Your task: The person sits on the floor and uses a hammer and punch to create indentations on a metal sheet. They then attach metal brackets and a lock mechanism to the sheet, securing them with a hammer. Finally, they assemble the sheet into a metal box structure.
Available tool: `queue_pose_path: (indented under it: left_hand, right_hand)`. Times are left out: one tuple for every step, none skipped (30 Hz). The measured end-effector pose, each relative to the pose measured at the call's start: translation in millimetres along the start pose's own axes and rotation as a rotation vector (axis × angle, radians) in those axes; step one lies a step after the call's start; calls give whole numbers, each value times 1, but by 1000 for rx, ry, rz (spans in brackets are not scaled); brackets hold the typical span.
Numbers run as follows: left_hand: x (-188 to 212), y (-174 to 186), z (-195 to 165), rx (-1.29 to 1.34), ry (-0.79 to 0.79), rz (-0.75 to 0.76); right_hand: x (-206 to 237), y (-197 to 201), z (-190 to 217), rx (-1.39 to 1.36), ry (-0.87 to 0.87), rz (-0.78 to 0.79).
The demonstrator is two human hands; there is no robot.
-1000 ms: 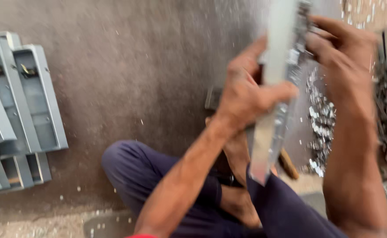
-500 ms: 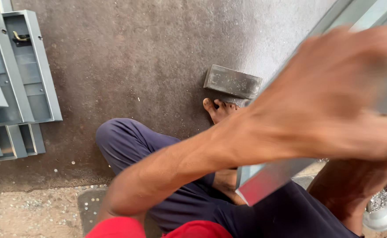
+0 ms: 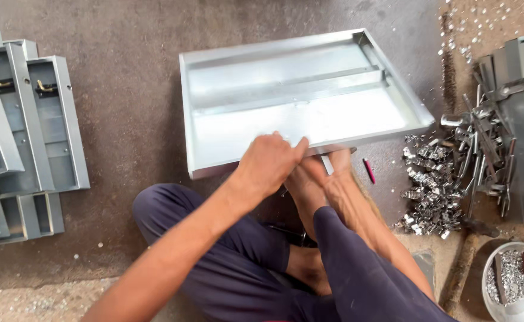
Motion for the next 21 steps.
queue_pose_path:
  left_hand:
    - [22,-7,-1,-5,-94,-148]
    - [39,-17,-2,-9,-187,-300]
    - [62,-29,-13,167,-151,-380]
    - [79,-43,-18,339,-111,-436]
    - [91,-61,-21,534,-35,-468]
    - [97,-82,-22,755,156,-438]
    - [93,-106,-11,1016,371,-444]
    - [84,-130,1,1304,537,-493]
    - [75,-152,14,1585,604,-553]
    - [63,-172,30,1848,650,-616]
    - [50,-188,42,2050,692,-728]
    - [39,-199,53,2245,732,-850]
    - [33,-205,59,2431,776,-979]
    - [24,-204,63,2445,778,-1006]
    - [20,-204,64,2459,782,-1025]
    - [19,-204,65,2469,804,-1051]
    - [19,-203,63,2478,838,-1082]
    - [19,-199,61,2484,851,-1095]
    - [18,-195,58,2490,847,-1117]
    - [16,-192,57,2502,836,-1141]
    - [13,-189,57,2518,820,-1165]
  right_hand:
    - [1,4,-9,-30,-12,73]
    - [3,6,-13,-55,-22,145]
    - [8,6,-15,-82,-40,213]
    - [13,3,-15,-119,-42,285]
    - [18,-1,-14,-152,-24,362]
    - [23,-6,-12,-34,12,297]
    - [28,-12,-12,84,36,233]
    - [32,-19,-11,202,48,163]
    - [37,-26,-12,125,8,144]
    - [40,-32,-14,51,-23,128]
    - [41,-38,-15,-13,-41,128]
    - [43,-44,-16,6,-45,144]
    - [44,-47,-17,20,-57,158]
    - [44,-50,-17,32,-57,178]
    - [45,-52,-17,22,-51,184]
    - [45,-53,-17,6,-52,181]
    - [45,-54,-17,-11,-60,169]
    - [44,-54,-16,-22,-62,132]
    - [43,-54,-15,-32,-57,101]
    - [40,-54,-14,-37,-47,70]
    - [37,-55,-13,-20,-31,85]
Point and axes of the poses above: each hand's wrist, its own x-axis away from the middle knuckle, its own y-axis out of the back of the hand, z = x × y, the point moved 1 cm from there along -x, towards the middle knuckle, and after that the axes turned 14 degrees about x, right-handed, at the moved point
